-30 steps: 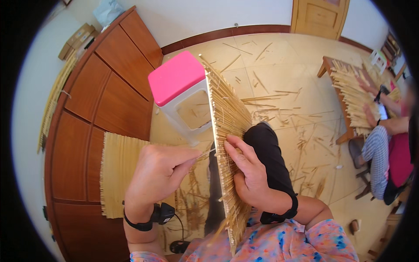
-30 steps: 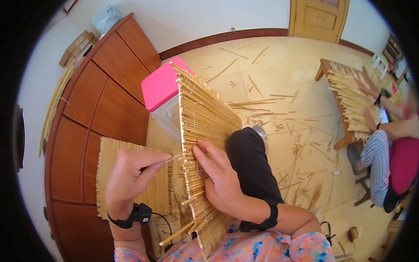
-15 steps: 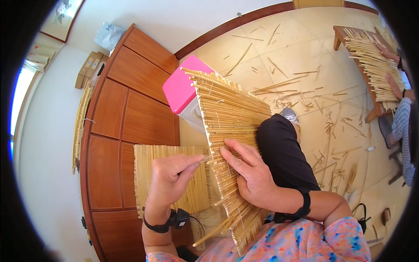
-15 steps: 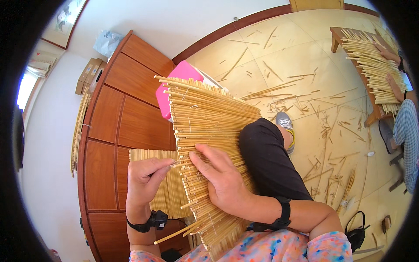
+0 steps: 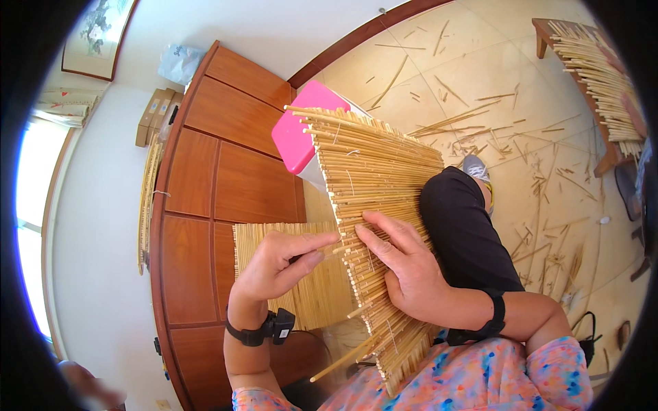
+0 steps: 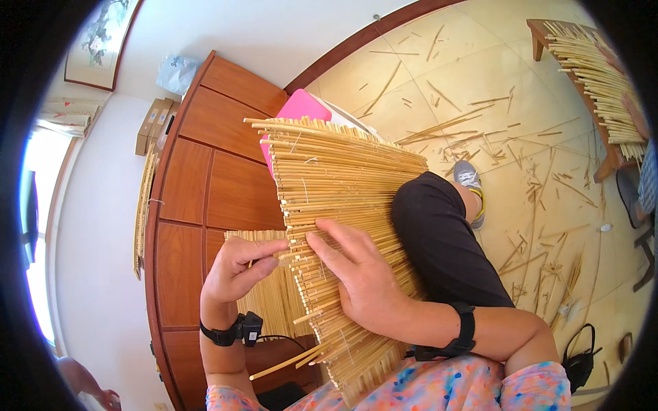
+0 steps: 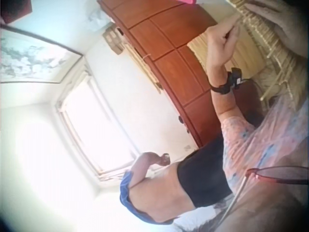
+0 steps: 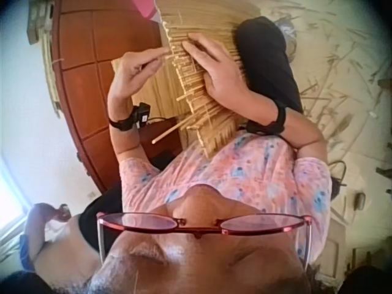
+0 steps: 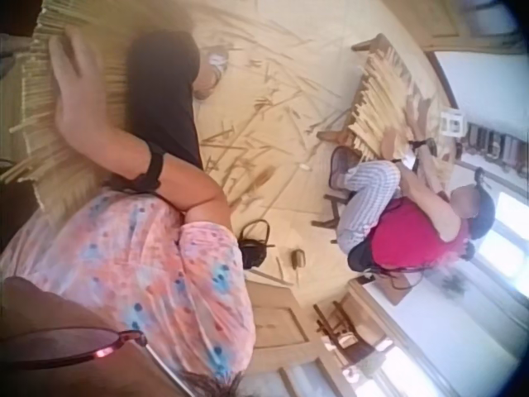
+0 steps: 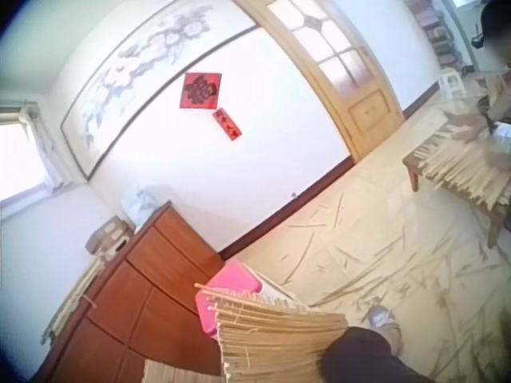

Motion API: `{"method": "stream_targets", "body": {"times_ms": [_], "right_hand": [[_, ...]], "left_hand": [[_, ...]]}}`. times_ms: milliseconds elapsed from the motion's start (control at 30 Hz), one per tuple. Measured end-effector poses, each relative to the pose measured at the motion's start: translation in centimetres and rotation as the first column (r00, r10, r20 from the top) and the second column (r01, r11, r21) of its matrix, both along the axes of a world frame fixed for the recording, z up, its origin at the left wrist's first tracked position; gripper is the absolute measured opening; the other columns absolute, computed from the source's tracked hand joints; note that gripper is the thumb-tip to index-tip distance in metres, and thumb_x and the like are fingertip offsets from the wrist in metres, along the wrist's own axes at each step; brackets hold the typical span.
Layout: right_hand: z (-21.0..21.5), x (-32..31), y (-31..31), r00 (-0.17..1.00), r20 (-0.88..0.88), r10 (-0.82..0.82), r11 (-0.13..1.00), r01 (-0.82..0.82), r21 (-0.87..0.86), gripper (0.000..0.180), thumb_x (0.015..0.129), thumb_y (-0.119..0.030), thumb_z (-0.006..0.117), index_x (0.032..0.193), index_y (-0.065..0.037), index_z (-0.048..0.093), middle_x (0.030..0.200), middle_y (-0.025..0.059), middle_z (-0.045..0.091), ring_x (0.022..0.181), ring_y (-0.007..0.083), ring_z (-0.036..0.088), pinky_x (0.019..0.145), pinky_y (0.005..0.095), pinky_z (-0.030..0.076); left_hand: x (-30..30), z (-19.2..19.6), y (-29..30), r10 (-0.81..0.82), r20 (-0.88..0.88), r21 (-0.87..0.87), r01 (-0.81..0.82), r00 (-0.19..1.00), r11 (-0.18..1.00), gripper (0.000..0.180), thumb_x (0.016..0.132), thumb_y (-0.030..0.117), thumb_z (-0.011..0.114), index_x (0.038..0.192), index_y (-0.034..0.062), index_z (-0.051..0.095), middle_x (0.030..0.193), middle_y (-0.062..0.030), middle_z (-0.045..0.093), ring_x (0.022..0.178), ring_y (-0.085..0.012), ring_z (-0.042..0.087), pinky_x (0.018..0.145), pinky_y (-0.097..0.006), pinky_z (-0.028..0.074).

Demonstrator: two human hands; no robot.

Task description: The person weaves thin bamboo strips into a mat by hand, repeatedly passing a strip through the existing weave and tightening it. The person occasionally adjusts the mat's position and continues the repetitive weaving process.

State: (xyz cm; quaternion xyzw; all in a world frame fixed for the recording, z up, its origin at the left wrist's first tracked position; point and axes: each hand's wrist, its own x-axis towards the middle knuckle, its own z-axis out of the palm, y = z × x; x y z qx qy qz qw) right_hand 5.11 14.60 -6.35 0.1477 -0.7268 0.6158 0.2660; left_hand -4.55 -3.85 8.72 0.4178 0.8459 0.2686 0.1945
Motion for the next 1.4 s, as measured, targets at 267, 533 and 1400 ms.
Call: {"method": "stream_targets", "body": {"times_ms": [267, 533, 1400], "right_hand": [[-0.2, 0.2, -0.1, 1.0, 0.015, 0.008, 1.0, -0.008, -0.024, 0.076, 0.073, 0.018, 0.052, 0.145, -0.005, 0.053, 0.148, 0.021, 0.047, 0.132, 0.0422, 0.048, 0.112, 0.0457, 0.039], [0.0, 0.2, 0.1, 1.0, 0.021, 0.012, 0.999, -0.012, -0.03, 0.076, 0.072, 0.017, 0.052, 0.145, -0.004, 0.052, 0.147, 0.0209, 0.047, 0.133, 0.0424, 0.047, 0.112, 0.0457, 0.039], [0.3, 0.2, 0.6, 0.999, 0.035, 0.021, 1.0, -0.02, -0.014, 0.078, 0.069, 0.017, 0.049, 0.144, -0.004, 0.053, 0.147, 0.0218, 0.046, 0.133, 0.042, 0.048, 0.113, 0.0447, 0.039]], "left_hand": [[-0.4, -0.2, -0.7, 0.011, 0.13, 0.012, -0.012, 0.991, 1.0, 0.037, 0.091, -0.004, 0.062, 0.127, -0.0016, 0.067, 0.07, -0.01, 0.06, 0.059, -0.0144, 0.055, 0.057, -0.029, 0.043], [-0.3, 0.1, -0.2, 0.028, 0.044, -0.012, -0.028, 0.999, 1.0, 0.032, 0.088, -0.005, 0.064, 0.119, -0.0016, 0.071, 0.066, -0.0042, 0.058, 0.055, -0.0105, 0.051, 0.053, -0.025, 0.038], [-0.3, 0.0, 1.7, -0.004, -0.047, 0.014, 0.005, 0.999, 1.0, 0.021, 0.086, -0.006, 0.065, 0.106, -0.0022, 0.07, 0.072, -0.01, 0.054, 0.063, -0.0229, 0.054, 0.057, -0.034, 0.039]]}}
